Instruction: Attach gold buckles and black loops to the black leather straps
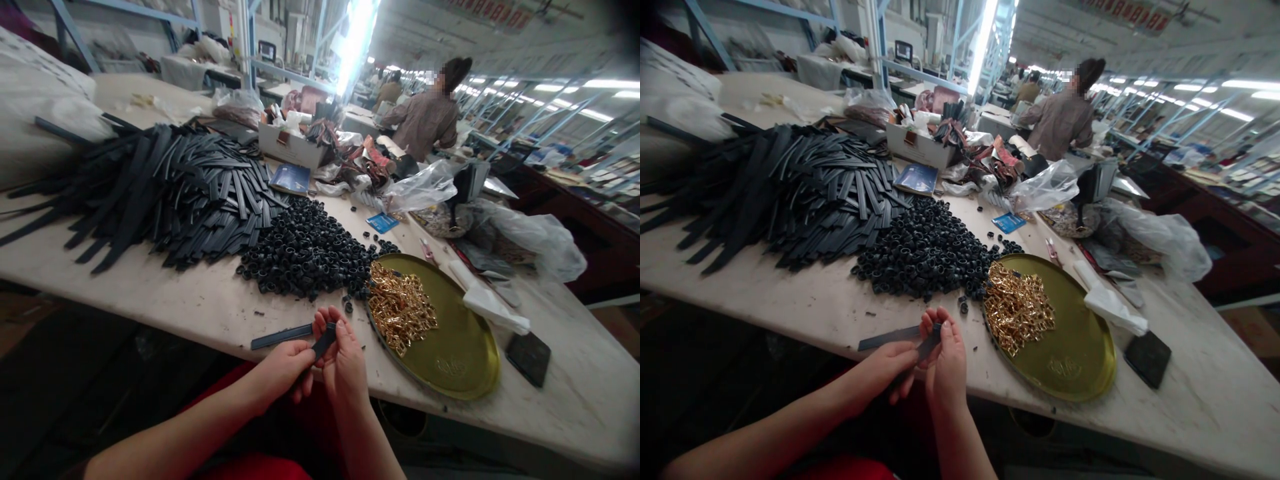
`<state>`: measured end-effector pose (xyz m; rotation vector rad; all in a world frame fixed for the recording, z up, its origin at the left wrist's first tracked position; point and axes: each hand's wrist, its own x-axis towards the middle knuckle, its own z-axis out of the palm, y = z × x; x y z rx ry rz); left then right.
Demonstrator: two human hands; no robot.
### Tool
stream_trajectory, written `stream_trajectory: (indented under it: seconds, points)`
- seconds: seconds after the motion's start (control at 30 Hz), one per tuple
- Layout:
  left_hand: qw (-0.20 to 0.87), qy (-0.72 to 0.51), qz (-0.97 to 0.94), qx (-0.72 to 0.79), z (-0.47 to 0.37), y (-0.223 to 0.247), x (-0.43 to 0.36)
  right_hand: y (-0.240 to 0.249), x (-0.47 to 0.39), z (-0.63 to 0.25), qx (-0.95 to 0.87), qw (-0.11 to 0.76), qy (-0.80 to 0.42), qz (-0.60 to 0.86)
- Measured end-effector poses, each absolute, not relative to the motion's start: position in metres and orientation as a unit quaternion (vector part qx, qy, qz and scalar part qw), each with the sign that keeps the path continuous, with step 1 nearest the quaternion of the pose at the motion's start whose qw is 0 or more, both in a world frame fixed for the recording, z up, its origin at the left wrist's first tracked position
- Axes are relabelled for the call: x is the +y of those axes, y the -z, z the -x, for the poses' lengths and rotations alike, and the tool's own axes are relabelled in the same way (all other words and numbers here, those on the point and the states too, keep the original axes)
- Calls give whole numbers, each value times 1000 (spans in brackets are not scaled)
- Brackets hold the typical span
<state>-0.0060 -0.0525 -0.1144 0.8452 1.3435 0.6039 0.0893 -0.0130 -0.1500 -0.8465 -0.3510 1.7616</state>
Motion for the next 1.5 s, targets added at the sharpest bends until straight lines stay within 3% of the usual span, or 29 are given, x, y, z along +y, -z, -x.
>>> stream_trajectory:
  seconds: [0.33, 0.57, 0.93, 1.1, 1.23, 1.4, 1.5]
  points:
    - [519, -311, -482, 634, 9, 109, -71, 140, -32, -92, -138, 577, -725, 351]
    - [483, -360, -502, 621, 2, 108, -88, 132, -50, -87, -155, 585, -715, 350]
    - [375, -337, -583, 637, 5, 105, -103, 138, -66, -99, -191, 582, -708, 352]
    - [405, -331, -569, 635, 3, 104, -100, 138, -69, -103, -230, 589, -673, 384]
    - [416, -271, -599, 629, 11, 102, -94, 139, -62, -117, -346, 533, -638, 434]
    - [407, -269, -609, 625, 11, 106, -81, 143, -53, -124, -370, 467, -692, 408]
    - [481, -256, -578, 607, 8, 110, -73, 144, -49, -123, -361, 486, -679, 415]
